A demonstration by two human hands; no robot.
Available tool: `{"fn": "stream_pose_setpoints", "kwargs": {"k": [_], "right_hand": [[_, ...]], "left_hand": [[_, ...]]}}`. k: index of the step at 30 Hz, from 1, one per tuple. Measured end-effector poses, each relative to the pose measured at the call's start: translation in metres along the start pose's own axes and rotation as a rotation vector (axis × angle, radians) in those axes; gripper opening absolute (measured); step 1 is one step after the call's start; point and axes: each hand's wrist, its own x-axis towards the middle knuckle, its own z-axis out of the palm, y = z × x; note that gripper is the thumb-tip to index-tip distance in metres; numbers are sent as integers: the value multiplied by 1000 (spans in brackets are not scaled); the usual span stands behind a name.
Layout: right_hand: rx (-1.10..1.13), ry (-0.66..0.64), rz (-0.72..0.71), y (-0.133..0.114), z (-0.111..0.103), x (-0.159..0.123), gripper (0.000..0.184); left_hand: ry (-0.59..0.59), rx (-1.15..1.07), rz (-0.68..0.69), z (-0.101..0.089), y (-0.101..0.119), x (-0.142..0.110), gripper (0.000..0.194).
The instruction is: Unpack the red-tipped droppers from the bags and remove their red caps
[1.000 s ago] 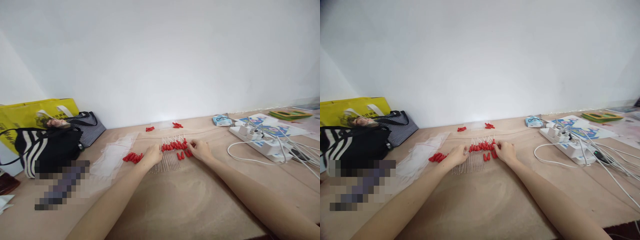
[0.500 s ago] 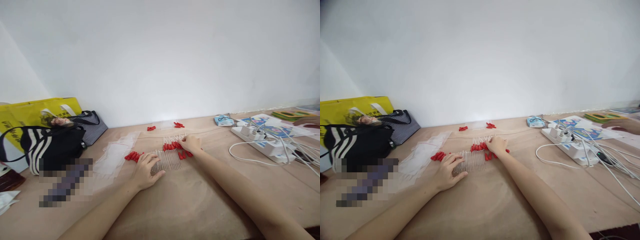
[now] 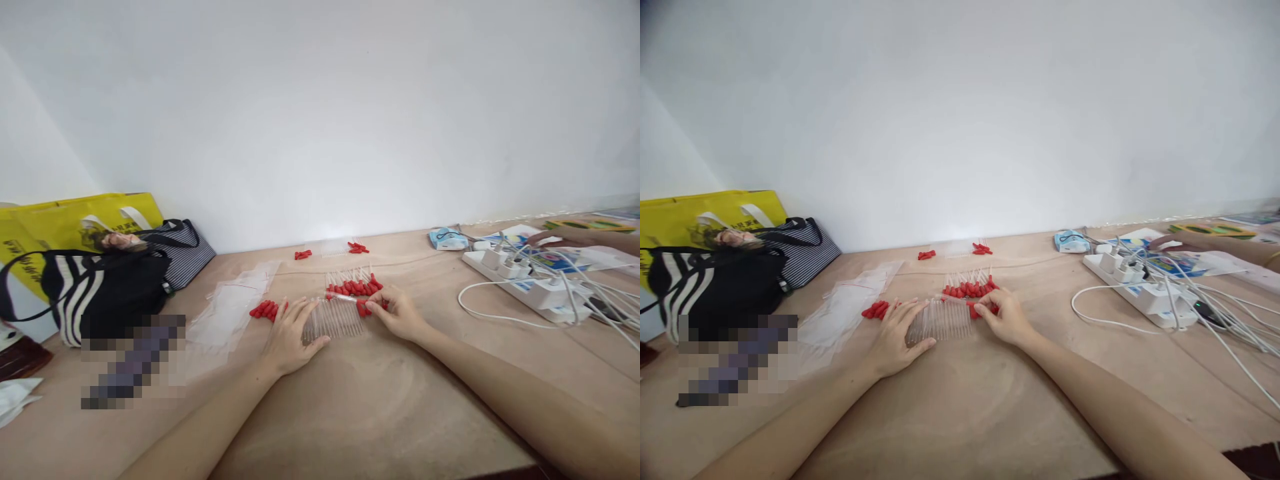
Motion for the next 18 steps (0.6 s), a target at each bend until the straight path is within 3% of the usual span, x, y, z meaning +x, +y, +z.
{"fn": "stream_pose_setpoints", "kwargs": {"k": [4,10,18], "right_hand": [[-51,-61,-148,-6,4,-10,18],[-131,-49,-229,-21,11,-13,17],[-220,14,-318,-33,22,-19,17]], "left_hand": [[129,13,12,-3,2,1,57],[250,50,205,0,11,2,18],[290,83,282,6,21,2,18]]}}
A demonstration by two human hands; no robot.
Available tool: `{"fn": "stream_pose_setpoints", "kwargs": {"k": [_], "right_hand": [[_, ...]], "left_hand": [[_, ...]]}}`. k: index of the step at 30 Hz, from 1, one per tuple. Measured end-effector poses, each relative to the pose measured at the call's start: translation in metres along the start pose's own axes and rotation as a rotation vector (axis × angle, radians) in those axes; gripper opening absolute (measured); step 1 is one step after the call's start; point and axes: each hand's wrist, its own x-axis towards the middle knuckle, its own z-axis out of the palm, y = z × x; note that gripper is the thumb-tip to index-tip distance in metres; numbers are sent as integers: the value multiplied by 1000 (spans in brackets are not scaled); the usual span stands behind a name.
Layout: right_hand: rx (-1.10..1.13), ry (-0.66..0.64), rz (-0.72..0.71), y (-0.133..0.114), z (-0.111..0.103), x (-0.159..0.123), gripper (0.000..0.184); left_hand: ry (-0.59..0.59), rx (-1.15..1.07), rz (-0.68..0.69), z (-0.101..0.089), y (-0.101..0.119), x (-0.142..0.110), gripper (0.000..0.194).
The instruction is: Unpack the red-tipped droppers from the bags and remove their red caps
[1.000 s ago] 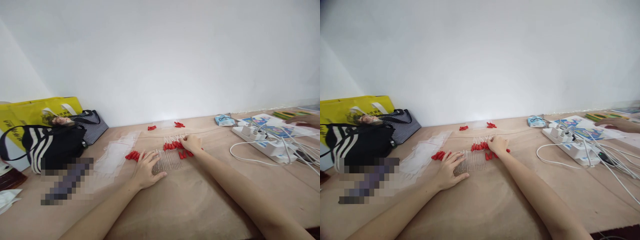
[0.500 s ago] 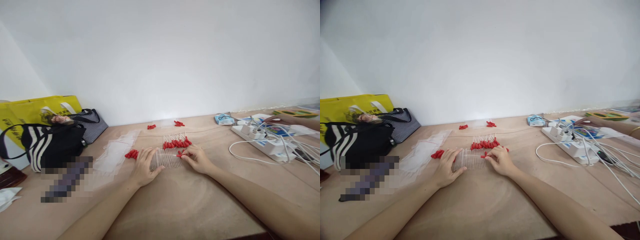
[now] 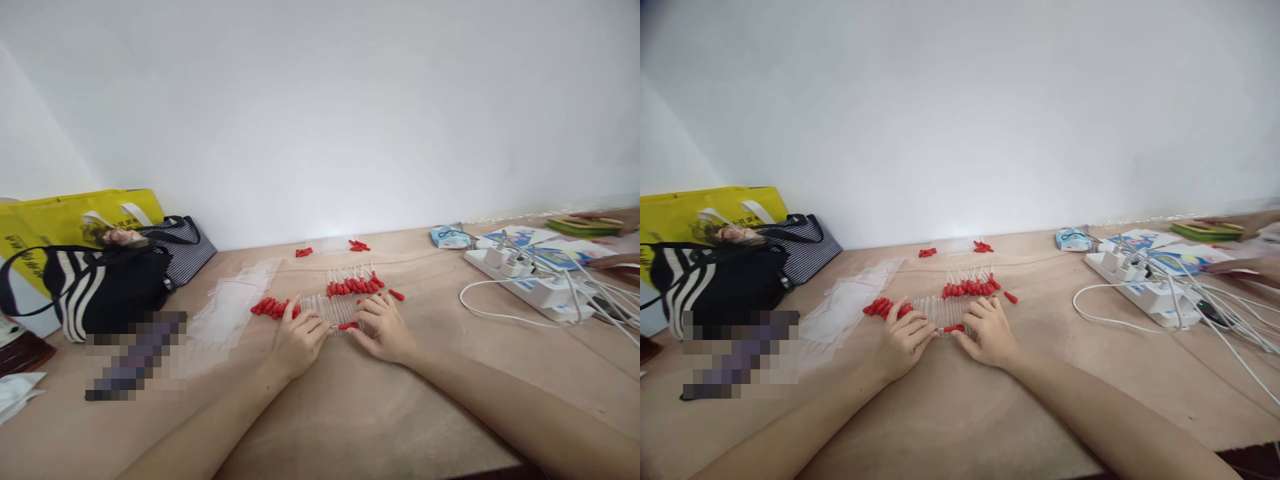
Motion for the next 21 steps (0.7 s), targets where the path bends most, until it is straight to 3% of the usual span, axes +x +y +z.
{"fn": "stream_pose_setpoints", "kwargs": {"k": [8,21], "right_hand": [[-115,63,-124,1,9,1,17],[-82,-9,-211,1,0,-3,20]], "left_hand": [[31,53,49,-2,3,3,19],[80,18,103,0,3,-2,21]]}}
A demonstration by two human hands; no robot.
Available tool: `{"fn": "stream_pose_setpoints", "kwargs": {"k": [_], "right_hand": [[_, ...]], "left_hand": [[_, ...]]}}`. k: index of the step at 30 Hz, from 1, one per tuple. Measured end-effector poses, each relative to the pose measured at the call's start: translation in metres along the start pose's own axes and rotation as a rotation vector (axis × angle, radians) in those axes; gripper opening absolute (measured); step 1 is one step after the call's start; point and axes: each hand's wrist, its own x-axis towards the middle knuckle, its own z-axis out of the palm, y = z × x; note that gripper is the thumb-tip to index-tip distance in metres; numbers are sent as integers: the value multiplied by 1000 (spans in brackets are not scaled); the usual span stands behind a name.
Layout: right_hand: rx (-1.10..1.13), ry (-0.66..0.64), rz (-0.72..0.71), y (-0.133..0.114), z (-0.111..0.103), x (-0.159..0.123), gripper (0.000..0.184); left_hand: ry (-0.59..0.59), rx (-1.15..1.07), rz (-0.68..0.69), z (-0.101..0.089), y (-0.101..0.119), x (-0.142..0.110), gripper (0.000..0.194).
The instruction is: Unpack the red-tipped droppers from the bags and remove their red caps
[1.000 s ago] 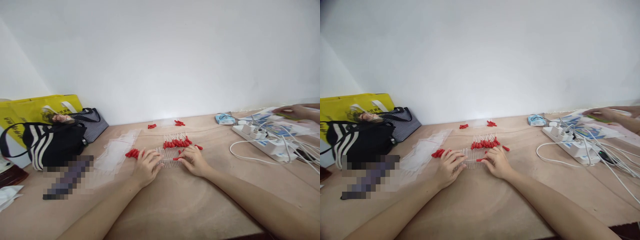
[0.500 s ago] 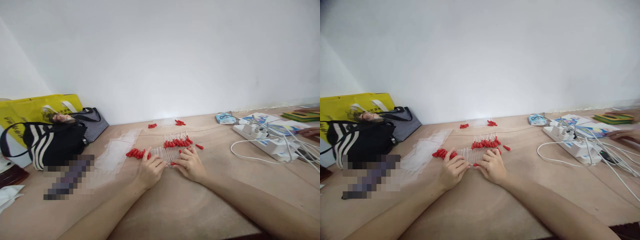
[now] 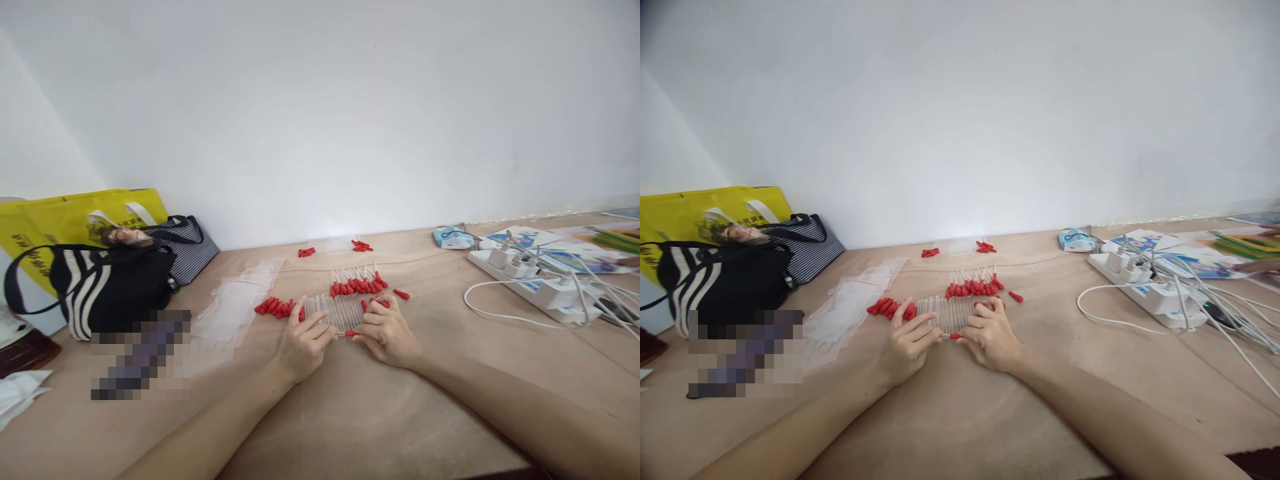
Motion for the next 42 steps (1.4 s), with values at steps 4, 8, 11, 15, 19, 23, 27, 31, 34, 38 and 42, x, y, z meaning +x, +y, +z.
{"fn": "stream_pose_setpoints", "kwargs": {"k": [4,8,11,15,19,23,27,31,34,38,42], "right_hand": [[31,-45,14,-3,-7,0,21],[38,-52,12,-4,-11,-1,22],[33,-43,5,-3,-11,-2,22],[26,0,2,-4,-10,-1,21],[6,13,-15,-2,-12,-1,19],[-47,31,100,21,-18,-6,20],[-156,99,443,53,-23,-10,21],[-269,-7,684,67,-24,-8,27],[-272,-133,790,67,-23,-7,33],[-274,-178,845,69,-22,-6,37],[-257,-242,1004,76,-24,-6,38]], "left_hand": [[-24,21,44,-3,2,1,21],[-34,10,41,-4,3,1,22],[-38,5,30,-5,3,1,23],[-37,10,24,-6,5,2,24],[-22,34,46,-8,5,2,23],[-13,66,-3,-17,-6,-4,21],[2,44,-267,-25,-18,-4,18],[-101,-121,-502,-23,-23,8,21],[-246,-238,-661,-16,-27,21,20],[-456,-269,-753,-5,-33,39,19],[-569,-203,-717,4,-33,52,16]]}}
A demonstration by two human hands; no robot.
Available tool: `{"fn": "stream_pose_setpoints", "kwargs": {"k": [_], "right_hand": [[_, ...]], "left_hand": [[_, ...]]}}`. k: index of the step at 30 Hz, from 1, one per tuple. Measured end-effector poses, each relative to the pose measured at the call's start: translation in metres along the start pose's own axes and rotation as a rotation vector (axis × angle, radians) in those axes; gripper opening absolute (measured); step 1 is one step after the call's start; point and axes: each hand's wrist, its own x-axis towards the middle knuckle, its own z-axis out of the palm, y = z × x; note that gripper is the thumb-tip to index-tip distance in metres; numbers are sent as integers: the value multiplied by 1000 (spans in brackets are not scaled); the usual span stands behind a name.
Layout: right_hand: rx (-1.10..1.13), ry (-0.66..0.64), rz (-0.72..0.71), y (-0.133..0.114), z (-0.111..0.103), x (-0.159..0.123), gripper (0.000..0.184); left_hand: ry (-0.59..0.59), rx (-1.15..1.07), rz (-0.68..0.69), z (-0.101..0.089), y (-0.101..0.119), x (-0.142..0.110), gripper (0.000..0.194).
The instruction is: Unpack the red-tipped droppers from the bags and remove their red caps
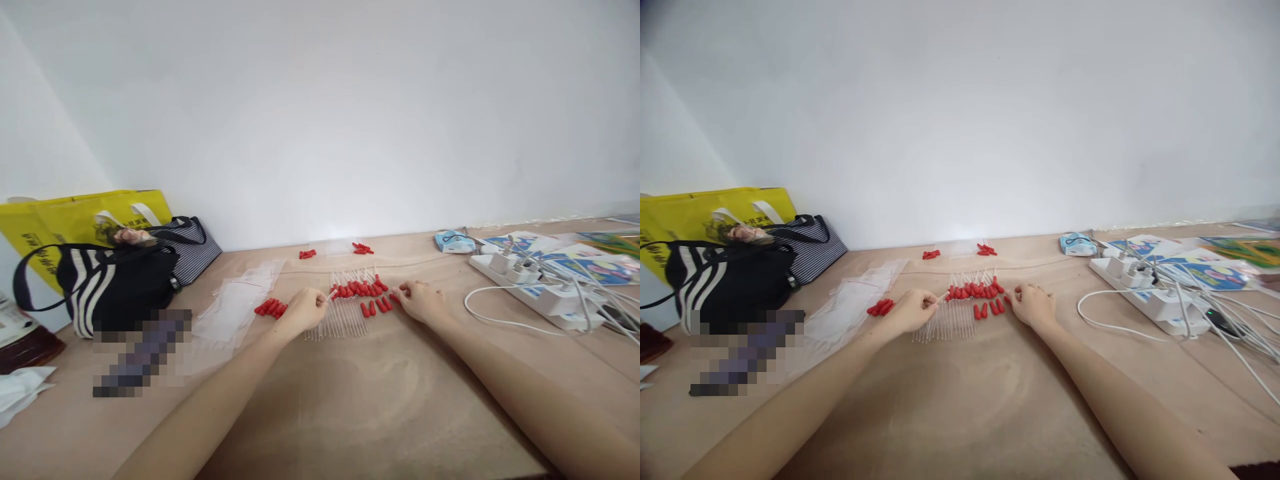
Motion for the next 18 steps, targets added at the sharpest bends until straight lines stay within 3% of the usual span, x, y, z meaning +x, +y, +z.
{"fn": "stream_pose_setpoints", "kwargs": {"k": [3,7,18], "right_hand": [[40,-99,61,2,0,3,37],[100,-129,49,1,1,2,38],[130,-82,-14,-2,3,-3,32]], "left_hand": [[17,88,-4,5,5,3,19],[69,210,-20,13,9,0,13],[51,303,-55,15,17,-5,25]]}}
